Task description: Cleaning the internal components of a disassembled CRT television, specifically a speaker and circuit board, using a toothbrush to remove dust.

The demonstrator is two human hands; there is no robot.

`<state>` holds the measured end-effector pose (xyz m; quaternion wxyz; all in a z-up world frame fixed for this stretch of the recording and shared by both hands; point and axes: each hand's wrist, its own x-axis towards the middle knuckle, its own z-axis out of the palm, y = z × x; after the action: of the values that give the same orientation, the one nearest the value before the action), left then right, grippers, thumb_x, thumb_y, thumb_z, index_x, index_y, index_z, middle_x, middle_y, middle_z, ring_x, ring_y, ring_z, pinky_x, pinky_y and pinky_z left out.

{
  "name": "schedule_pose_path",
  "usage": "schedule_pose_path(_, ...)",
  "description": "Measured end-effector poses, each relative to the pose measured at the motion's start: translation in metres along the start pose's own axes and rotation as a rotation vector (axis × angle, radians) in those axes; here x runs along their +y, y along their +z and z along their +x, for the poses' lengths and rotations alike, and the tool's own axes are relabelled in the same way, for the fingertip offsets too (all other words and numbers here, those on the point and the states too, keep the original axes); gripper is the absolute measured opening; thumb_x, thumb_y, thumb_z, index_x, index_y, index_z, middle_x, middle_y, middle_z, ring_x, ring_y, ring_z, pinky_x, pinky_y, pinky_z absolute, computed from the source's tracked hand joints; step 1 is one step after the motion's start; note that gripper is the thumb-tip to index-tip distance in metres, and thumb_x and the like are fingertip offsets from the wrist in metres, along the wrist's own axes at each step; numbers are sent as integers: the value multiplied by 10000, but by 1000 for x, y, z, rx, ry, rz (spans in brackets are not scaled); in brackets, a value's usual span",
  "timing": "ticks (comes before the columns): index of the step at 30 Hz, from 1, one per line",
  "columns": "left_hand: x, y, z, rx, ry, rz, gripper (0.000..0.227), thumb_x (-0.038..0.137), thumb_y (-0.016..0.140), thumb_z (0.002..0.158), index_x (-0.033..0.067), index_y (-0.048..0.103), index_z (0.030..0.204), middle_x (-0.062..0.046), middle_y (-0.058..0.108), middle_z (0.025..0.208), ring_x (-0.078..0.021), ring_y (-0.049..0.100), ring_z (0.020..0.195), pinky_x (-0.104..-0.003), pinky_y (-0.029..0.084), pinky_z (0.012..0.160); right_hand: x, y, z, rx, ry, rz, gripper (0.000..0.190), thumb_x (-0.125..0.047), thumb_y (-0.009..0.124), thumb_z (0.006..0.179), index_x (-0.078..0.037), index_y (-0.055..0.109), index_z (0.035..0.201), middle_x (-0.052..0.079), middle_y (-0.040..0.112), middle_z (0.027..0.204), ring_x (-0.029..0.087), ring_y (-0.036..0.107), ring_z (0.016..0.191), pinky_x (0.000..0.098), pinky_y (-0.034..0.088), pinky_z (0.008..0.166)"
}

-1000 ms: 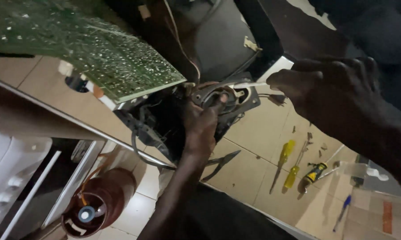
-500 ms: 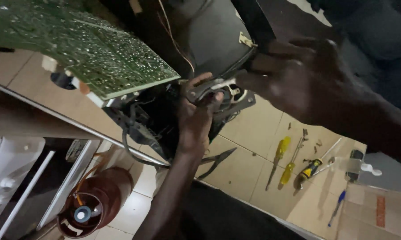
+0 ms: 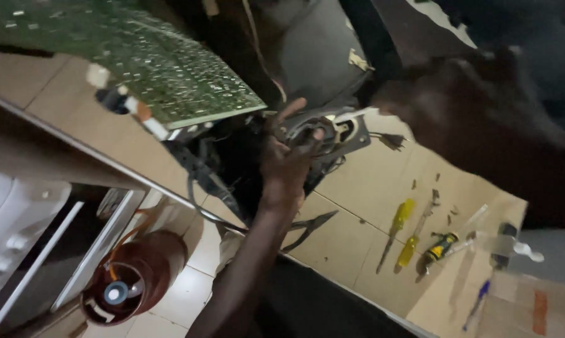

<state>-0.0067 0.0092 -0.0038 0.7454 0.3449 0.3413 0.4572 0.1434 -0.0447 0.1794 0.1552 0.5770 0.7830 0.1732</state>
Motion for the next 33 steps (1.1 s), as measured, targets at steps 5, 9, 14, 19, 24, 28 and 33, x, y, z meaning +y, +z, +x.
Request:
schedule_pose_path(5, -2, 3, 1, -46, -47, -76, 625, 182, 789, 721, 74, 652, 1321, -161, 716, 1210, -234, 705, 1077, -337, 604, 889, -5, -4, 4, -231, 44, 42, 364, -416, 622, 929, -370, 665, 1287, 53, 767, 1060, 244, 773, 872, 435, 631, 504)
schedule_pose_path(9, 7, 4, 0, 22, -84, -4, 547, 104, 732, 754, 119, 664, 1296, -159, 689, 1235, -241, 680, 1133, -366, 599, 937, -1, -5, -6, -255, 110, 27, 274, -172, 609, 1036, -313, 650, 805, -59, 638, 595, 96, 579, 484, 297, 434, 464)
schedule_pose_path(14, 13, 2, -2, -91, -103, -180, 846, 386, 840, 682, 41, 580, 1409, -169, 668, 1246, -259, 658, 1159, -408, 559, 1011, -7, -28, -13, -180, 422, 275, 274, -256, 517, 1057, -253, 726, 879, -17, 724, 999, 225, 712, 781, 422, 446, 646)
schedule_pose_path(19, 42, 16, -8, 50, -293, -71, 562, -4, 657, 792, 98, 628, 1344, -230, 717, 1232, -302, 728, 1112, -406, 640, 907, 3, 25, -9, -126, 129, 158, 276, -219, 696, 925, -334, 754, 1170, -45, 785, 848, 224, 716, 613, 411, 466, 455)
schedule_pose_path(24, 35, 14, -3, 79, -260, -73, 581, -19, 691, 785, 94, 657, 1354, -178, 735, 1212, -267, 726, 1037, -394, 634, 845, -11, -15, -11, -328, 169, -34, 175, -89, 660, 901, -261, 653, 927, -23, 700, 759, 211, 738, 715, 406, 577, 558)
schedule_pose_path(28, -10, 3, 6, -34, -36, -65, 607, 118, 765, 798, 35, 617, 1381, -178, 749, 1107, -217, 732, 971, -356, 635, 856, -10, -1, -13, -74, 180, 27, 81, -252, 709, 1015, -310, 728, 1069, -62, 694, 719, 138, 645, 529, 351, 466, 433)
schedule_pose_path(33, 31, 18, 1, 68, -254, -4, 506, -46, 687, 805, 135, 700, 1278, -164, 691, 1313, -267, 691, 1169, -382, 635, 955, -19, -32, -4, -466, 280, 84, 110, -151, 584, 1054, -227, 654, 1014, -48, 666, 570, 105, 639, 436, 349, 534, 439)
